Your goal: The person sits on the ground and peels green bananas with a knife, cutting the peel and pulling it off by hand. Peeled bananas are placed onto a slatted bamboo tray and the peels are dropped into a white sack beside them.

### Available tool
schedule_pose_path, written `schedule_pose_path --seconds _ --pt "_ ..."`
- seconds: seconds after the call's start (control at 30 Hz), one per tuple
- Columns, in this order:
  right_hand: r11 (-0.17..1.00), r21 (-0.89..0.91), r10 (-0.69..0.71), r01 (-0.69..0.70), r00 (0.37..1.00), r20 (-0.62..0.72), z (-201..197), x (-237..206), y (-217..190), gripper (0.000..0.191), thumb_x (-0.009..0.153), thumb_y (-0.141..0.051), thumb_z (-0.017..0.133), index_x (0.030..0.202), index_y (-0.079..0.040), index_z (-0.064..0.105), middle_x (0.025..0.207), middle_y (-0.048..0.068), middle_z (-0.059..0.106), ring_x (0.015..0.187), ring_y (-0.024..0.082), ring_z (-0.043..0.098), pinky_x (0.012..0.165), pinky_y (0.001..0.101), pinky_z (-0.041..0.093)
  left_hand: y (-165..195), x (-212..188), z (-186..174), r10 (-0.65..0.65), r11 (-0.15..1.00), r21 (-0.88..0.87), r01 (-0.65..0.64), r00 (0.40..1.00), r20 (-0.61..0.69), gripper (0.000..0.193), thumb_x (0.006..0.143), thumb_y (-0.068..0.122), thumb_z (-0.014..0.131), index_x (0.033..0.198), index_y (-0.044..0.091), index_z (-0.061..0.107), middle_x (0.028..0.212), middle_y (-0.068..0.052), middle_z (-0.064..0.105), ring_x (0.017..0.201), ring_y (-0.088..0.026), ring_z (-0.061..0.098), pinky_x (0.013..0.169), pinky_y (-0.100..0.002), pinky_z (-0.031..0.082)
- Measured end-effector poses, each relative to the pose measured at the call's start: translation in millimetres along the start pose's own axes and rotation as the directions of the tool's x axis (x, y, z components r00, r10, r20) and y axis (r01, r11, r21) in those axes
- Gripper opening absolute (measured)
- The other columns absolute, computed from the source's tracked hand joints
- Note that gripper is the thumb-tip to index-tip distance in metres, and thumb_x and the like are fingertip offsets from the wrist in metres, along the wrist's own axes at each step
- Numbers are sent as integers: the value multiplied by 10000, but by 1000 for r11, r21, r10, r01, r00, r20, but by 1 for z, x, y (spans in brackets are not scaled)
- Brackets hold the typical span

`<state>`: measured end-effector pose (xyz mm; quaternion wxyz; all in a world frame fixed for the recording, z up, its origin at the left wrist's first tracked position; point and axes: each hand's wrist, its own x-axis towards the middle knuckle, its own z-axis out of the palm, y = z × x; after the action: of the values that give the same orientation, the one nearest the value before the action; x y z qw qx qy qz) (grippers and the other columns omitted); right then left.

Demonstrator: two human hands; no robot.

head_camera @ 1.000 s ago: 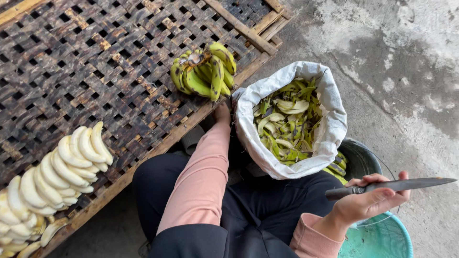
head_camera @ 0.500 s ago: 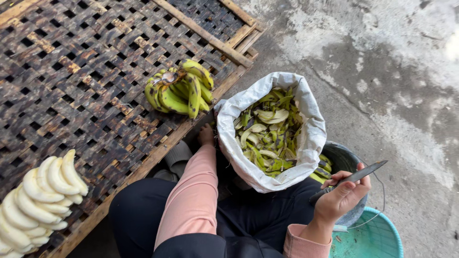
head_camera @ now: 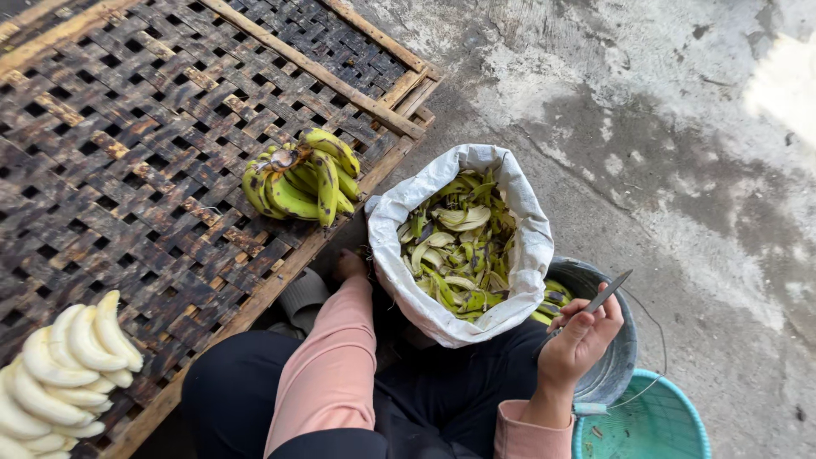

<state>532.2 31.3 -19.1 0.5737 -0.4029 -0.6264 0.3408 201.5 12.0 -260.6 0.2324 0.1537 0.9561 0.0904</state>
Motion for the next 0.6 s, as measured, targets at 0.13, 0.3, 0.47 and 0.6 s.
schedule_pose_path --seconds 0.13,0.3,0.47,0.6 --pt "1000 -7 25 -25 999 26 5 2 -1 569 1125 -450 488 1496 -29 391 966 16 548 757 45 475 582 181 386 14 0 -20 172 964 175 -200 971 164 235 1047 198 555 1252 113 632 1227 -111 722 1072 -294 719 804 -456 585" --pt "1000 18 22 -25 988 152 27 14 -17 531 1149 -352 487 1546 -16 377 976 16 581 838 71 541 714 211 446 -2 -18 -56 266 700 532 -477 865 425 240 960 186 659 1192 129 682 1194 -74 733 1044 -266 714 760 -412 582" --pt "997 -28 -62 73 954 295 33 16 -53 511 1145 -248 512 1569 -5 361 922 21 576 845 105 546 826 241 473 -13 -74 -120 302 350 730 -587 808 506 263 873 175 763 1133 145 731 1161 -36 744 1016 -237 708 715 -368 579" --pt "995 -25 -87 100 942 325 32 20 -79 485 1160 -218 506 1580 -22 362 947 16 580 869 97 548 839 237 472 -19 -135 -213 598 394 748 -534 767 233 254 884 213 775 1119 145 708 1094 -65 734 948 -244 714 661 -373 583"
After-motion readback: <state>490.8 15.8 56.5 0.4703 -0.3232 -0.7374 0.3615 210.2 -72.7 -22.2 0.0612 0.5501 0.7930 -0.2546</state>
